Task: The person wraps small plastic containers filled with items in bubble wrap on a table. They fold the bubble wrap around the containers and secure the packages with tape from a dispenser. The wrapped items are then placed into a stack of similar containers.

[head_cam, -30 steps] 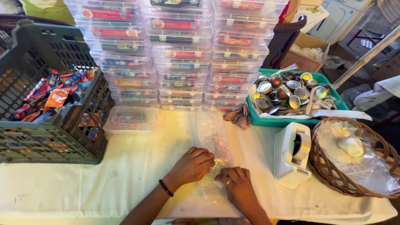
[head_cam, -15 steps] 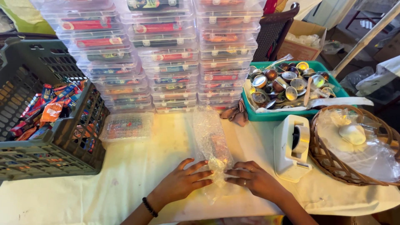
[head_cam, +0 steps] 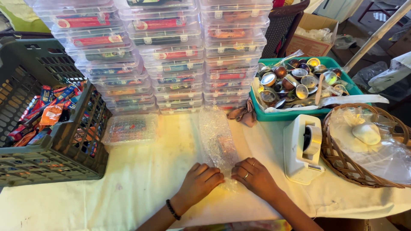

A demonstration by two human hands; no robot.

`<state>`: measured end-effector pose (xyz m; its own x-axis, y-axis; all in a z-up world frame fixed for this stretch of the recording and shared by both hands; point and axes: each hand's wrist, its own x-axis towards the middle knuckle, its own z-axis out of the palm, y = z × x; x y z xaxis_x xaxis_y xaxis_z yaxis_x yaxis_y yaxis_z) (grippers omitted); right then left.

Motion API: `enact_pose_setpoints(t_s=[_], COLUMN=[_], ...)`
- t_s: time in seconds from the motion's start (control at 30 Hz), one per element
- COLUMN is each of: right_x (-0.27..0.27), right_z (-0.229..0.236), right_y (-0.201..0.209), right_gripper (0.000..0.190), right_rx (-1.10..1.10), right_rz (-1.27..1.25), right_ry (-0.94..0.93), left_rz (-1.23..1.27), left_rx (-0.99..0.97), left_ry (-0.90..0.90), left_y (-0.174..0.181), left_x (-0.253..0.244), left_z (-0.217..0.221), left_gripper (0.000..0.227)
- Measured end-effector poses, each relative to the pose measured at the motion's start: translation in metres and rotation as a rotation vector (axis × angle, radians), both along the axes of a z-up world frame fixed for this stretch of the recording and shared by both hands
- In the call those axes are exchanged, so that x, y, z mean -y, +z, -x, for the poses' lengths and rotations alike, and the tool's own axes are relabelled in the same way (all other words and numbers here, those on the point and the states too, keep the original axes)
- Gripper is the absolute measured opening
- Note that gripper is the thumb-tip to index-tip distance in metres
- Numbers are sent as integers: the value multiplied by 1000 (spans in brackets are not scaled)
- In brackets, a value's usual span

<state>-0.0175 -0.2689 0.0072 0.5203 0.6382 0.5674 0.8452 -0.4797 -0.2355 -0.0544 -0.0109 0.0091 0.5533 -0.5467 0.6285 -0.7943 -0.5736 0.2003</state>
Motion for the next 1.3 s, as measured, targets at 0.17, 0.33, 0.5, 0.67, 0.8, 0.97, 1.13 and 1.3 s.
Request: enact_pose_setpoints(t_s=[0.17, 0.33, 0.5, 0.67, 0.8, 0.97, 1.13, 1.3], right_x=[10, 11, 13, 11, -3, -5, -5, -5], right_z=[11, 29, 21, 18, 26, 28, 28, 27], right_y=[-19, 8, -34, -57, -6, -17, -11, -13], right_gripper=[27, 47, 56, 38, 43, 28, 21, 19], right_rx=[-165, -338, -271, -202, -201, -74, -92, -149], right_rz=[57, -86, -72, -133, -146, -124, -135, -65], right_ry=[45, 90, -20, -35, -17, -178, -205, -204], left_rz=[-73, -2, -103, -89, 31, 60, 11, -69], left_rx=[-82, -4, -86, -153, -217, -328, -165, -51], left_ry=[10, 7, -3, -8, 45, 121, 71, 8], left_y=[-13, 14, -4, -24, -32, -24, -14, -9], left_x=[2, 4, 9, 13, 18, 19, 16, 16], left_z=[6, 12, 7, 1, -3, -2, 0, 1], left_gripper=[18, 31, 45, 33, 13, 17, 12, 38])
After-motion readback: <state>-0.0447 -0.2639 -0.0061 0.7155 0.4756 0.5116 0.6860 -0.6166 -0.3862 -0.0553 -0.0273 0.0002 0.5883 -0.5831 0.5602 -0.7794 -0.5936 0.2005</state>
